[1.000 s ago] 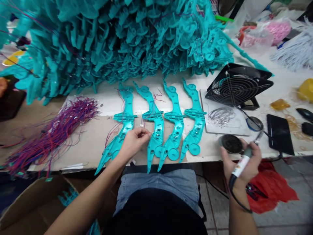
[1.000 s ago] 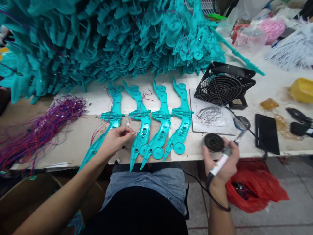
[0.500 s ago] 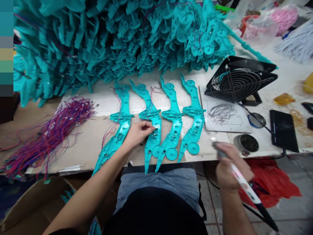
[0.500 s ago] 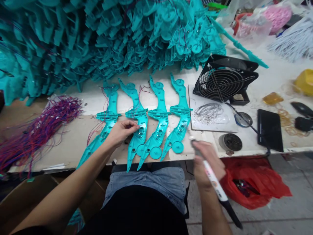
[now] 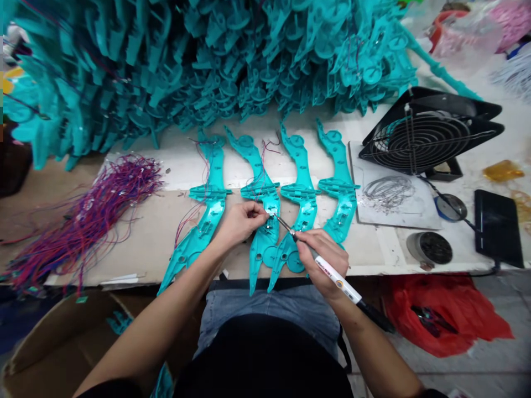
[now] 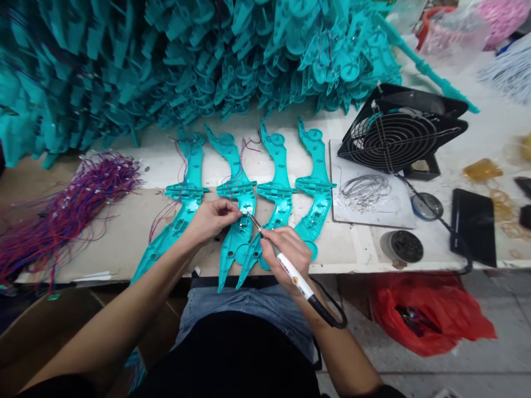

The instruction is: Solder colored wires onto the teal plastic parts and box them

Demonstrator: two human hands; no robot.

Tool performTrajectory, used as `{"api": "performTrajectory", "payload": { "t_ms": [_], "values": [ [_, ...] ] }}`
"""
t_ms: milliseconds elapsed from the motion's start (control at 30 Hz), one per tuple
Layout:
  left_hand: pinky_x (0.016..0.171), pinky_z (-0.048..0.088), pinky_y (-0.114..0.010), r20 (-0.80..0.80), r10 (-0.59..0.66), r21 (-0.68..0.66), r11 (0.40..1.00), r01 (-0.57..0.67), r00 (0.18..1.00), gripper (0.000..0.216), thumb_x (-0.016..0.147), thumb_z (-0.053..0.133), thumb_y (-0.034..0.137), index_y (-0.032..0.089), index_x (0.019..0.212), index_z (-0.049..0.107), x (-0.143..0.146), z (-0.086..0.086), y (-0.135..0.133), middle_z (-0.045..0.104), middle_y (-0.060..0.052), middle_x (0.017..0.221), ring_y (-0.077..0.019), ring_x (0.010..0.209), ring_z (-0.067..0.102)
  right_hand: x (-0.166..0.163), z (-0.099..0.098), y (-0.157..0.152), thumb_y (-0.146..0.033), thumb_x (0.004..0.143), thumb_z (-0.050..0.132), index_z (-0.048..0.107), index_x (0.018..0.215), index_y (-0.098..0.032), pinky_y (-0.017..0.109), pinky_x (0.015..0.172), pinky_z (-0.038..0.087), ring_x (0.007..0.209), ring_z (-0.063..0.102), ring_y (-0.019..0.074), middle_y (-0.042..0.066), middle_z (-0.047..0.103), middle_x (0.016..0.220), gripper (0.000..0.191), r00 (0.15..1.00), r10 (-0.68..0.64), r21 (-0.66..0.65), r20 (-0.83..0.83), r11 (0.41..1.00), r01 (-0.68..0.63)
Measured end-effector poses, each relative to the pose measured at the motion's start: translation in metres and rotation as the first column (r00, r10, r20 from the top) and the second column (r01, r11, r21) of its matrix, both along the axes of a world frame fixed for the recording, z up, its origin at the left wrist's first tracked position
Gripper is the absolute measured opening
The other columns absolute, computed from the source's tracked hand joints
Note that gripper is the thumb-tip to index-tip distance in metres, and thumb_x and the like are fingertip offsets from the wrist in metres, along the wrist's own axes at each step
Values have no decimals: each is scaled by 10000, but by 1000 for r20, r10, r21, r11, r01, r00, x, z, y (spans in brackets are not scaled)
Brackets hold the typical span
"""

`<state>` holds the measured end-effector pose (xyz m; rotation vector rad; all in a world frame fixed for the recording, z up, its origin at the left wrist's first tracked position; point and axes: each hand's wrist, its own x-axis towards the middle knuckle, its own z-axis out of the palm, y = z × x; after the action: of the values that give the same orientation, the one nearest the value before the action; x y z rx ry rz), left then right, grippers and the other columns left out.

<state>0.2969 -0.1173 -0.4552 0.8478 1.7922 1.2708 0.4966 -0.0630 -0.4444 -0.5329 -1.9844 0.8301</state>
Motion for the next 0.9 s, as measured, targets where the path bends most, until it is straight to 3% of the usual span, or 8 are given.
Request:
{"api": "performTrajectory", "payload": {
  "t_ms": [367, 600, 900],
  "values": [
    [542, 396, -220, -18, -14, 0, 1000, 14, 1000, 157, 665, 657, 302, 151, 636, 628, 1, 4, 0, 609, 3, 621, -104, 581, 504, -3, -1, 0, -94, 825, 621, 708, 990, -202, 344, 696, 556, 752, 654, 168, 42, 719, 813, 215, 1000, 20, 18, 18, 1000, -21],
    [543, 400, -225, -33, -6, -15, 1000, 6, 999, 177, 662, 641, 331, 160, 624, 613, 3, 7, -1, 599, 4, 617, -108, 578, 497, 3, 8, 6, -108, 831, 603, 714, 991, -220, 350, 685, 554, 756, 663, 185, 36, 720, 831, 225, 993, -119, 55, -27, 991, 120],
    [515, 390, -210, -53, -26, -5, 1000, 25, 998, 155, 675, 637, 305, 151, 666, 629, 2, 5, -1, 565, 13, 600, -99, 553, 482, 5, 9, 8, -92, 824, 611, 709, 986, -219, 358, 685, 556, 756, 664, 188, 39, 728, 850, 229, 990, -135, 67, -27, 988, 137]
  ]
}}
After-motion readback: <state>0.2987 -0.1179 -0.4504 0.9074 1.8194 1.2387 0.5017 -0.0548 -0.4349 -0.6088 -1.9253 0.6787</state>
